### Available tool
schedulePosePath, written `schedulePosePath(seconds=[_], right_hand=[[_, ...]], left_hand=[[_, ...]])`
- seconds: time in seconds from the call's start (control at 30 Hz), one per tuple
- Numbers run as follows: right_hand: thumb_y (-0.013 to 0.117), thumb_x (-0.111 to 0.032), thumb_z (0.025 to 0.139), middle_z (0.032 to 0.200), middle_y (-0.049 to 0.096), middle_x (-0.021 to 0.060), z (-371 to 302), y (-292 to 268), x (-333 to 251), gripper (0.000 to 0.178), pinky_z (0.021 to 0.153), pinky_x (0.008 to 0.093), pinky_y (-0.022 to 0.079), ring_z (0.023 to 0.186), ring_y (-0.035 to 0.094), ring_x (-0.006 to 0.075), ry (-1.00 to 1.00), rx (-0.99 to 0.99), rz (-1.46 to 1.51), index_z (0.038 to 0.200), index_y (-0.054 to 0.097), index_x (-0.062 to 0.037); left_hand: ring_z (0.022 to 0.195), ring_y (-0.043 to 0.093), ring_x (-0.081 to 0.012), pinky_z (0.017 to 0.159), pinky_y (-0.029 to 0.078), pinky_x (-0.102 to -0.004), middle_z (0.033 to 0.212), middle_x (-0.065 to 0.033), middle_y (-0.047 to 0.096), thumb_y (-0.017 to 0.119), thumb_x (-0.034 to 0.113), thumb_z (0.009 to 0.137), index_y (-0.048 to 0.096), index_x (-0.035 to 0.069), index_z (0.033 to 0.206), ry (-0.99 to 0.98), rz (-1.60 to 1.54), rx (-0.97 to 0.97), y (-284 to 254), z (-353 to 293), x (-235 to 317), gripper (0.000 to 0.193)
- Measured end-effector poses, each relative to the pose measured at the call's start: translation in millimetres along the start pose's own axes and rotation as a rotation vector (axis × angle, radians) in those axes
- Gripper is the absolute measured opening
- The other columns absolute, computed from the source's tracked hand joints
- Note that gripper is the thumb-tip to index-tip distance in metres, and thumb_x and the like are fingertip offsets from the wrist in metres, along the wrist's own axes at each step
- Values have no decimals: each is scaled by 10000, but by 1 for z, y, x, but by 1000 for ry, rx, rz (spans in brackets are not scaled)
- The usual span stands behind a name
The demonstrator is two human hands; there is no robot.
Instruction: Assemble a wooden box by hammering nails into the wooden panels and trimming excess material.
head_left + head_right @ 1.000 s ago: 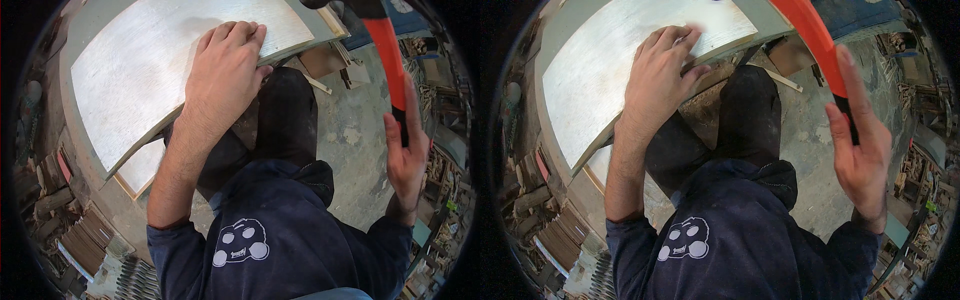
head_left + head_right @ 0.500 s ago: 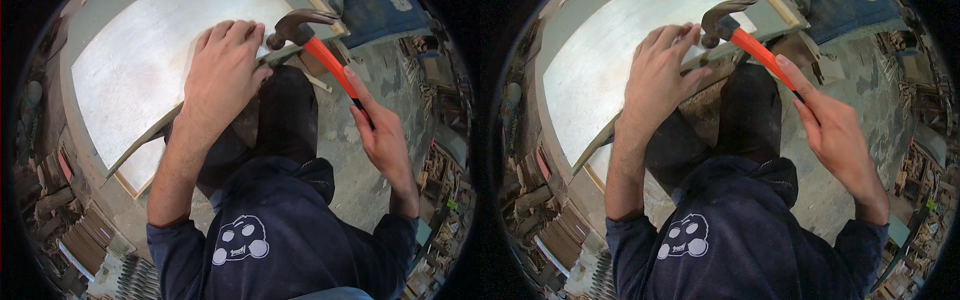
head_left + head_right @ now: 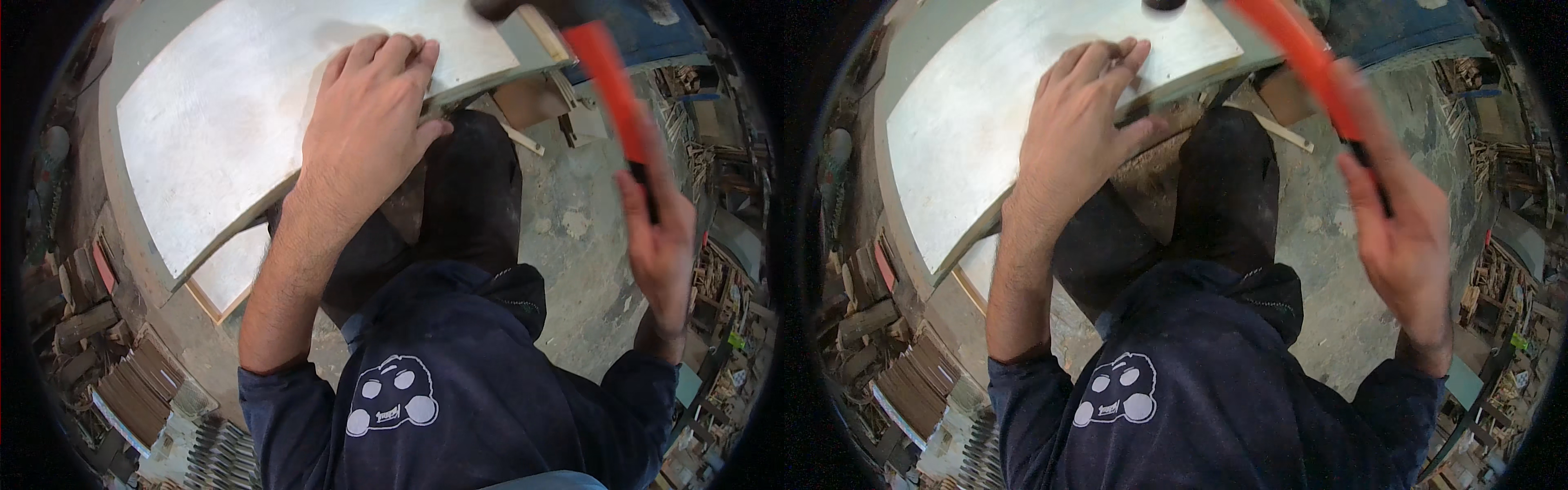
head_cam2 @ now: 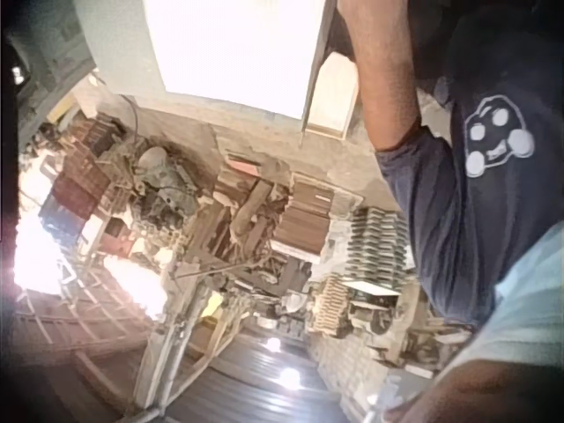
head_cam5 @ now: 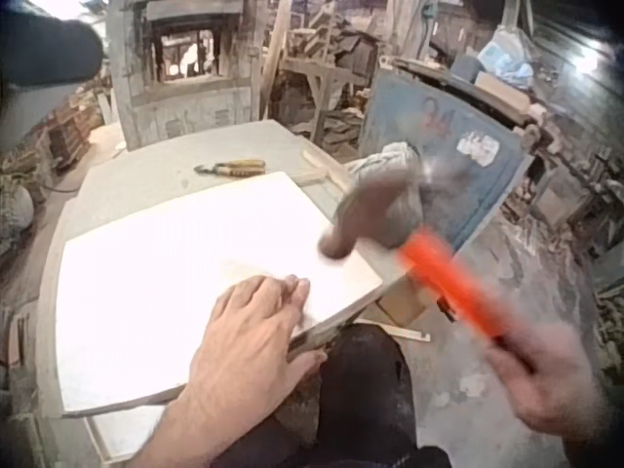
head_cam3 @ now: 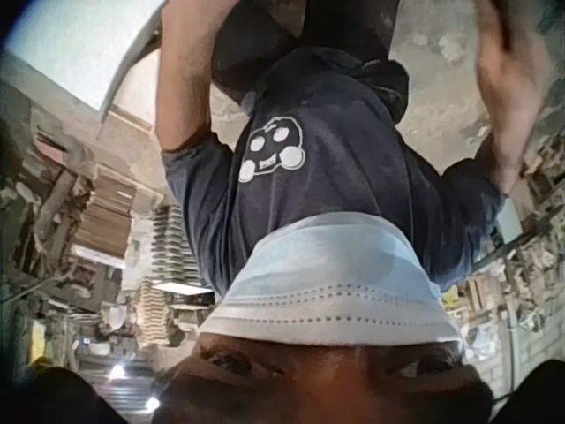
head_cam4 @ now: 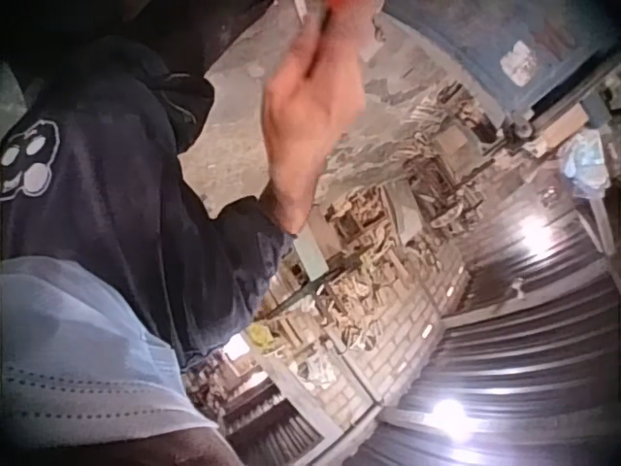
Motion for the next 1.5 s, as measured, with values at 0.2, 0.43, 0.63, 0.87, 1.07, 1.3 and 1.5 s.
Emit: schedulePosePath(seconds=[0.2,0.43,0.63,0.87,1.07,1.3,1.5], right_hand=[[543,-5,949,1336,585,171,2,30,14,597,939,339,479,1113,645,282,136,-351,-119,1497,385,-184],[555,16,932,1350,572,167,-6,34,31,617,894,333,486,1106,651,283,371,-426,-119,1496,380,-162],[545,13,937,1390,542,150,2,5,8,604,902,342,485,1141,636,294,97,-92,35,1495,377,-145],[562,-15,937,1099,552,194,-7,18,14,599,778,334,488,848,576,324,59,-136,6,1481,409,-214],[580,-65,941,766,617,150,15,12,12,582,623,304,482,575,514,289,-118,-26,80,1481,416,-208],[617,-180,950,653,458,-54,89,29,99,587,443,211,365,489,457,35,332,-98,571,1489,391,-122],[653,-186,922,663,475,-38,154,96,151,650,438,222,384,471,455,43,294,-195,670,1483,357,-47]], left_hand=[[1238,493,-262,1078,396,-421,1274,-99,570,803,393,737,573,55,1325,-6,8,-17,-1,-4,-3,716],[1244,491,-259,1078,395,-422,1277,-91,571,811,392,728,574,58,1325,29,1,57,-9,-2,2,724],[1235,494,-273,1082,390,-425,1289,-83,567,819,409,712,575,61,1325,2,-14,22,-9,-3,-1,746],[1248,482,-265,1088,385,-434,1309,-65,557,819,434,687,558,73,1344,-9,14,-1,-8,-1,2,794],[1277,461,-264,1121,362,-436,1366,-60,517,835,328,686,504,95,1392,-7,21,-60,-2,-9,-2,814],[1389,368,-292,1147,312,-555,1499,-52,405,786,173,764,444,267,1441,-100,250,-127,-26,-23,-18,764],[1300,474,-307,1103,394,-455,1416,-84,498,767,139,766,464,184,1426,-20,87,-245,-30,-19,-21,728]])
Point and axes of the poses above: each hand's wrist, its own z-axis towards the middle knuckle, its own y-axis out of the palm, x = y × z, the point moved 10 cm from there along z, towards the middle knuckle
